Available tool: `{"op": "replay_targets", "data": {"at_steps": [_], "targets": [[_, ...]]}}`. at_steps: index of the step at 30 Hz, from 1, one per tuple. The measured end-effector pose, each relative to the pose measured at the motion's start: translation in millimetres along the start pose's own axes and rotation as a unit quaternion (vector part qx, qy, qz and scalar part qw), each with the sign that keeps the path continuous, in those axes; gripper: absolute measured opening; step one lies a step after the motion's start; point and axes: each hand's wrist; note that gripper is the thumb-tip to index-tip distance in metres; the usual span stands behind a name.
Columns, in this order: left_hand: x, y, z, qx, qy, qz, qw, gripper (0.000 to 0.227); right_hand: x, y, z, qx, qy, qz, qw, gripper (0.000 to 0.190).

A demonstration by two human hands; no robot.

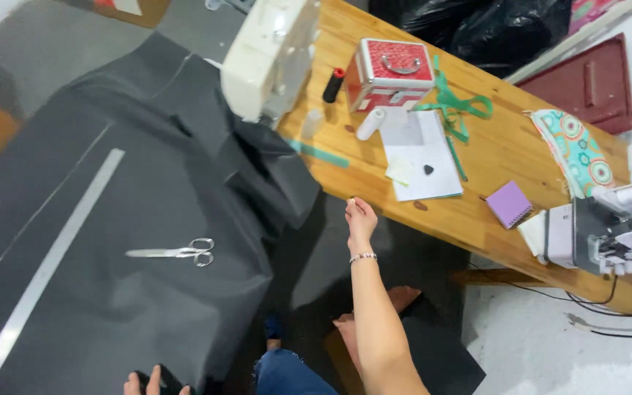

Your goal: The person measures and marks a large piece of black fabric on a wooden table using a metal ruler and a yellow chalk marker. They then use scissors to cut the fabric along the marked lines.

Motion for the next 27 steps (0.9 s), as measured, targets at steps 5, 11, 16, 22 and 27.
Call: {"op": "replay_targets", "data": {"at_steps": [5, 11, 16, 22, 27], "targets": [[-14, -1, -52, -0.025, 0.049, 0.083, 0.995, 0.074, 5, 89, -15, 0.181, -0.226, -0.022, 0.957, 0.017], [11, 16, -86, 0.062, 0.115, 0.202, 0.971, 0.078, -3, 156, -34, 0.268, -0.381, 0.034, 0.884, 0.016], [51, 19, -84, 0.169, 0.073, 0.338, 0.923, 0.072, -67, -33, 79, 0.465, -0.279, 0.049, 0.839, 0.016], [84, 17, -98, 0.253, 0.013, 0.359, 0.898, 0.066, -128, -229, 3, 0.457, -0.309, 0.525, 0.648, 0.028], [104, -23, -79, 0.301, -0.066, 0.283, 0.908, 0.059, -146, -205, -98, 0.466, -0.401, 0.529, 0.585, 0.028]]}}
Point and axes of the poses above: each hand's wrist, its own y-axis towards the middle knuckle, its own x-axis out of the back of the hand, z = x × y, and after that the axes turned 3 degrees about x, right-handed
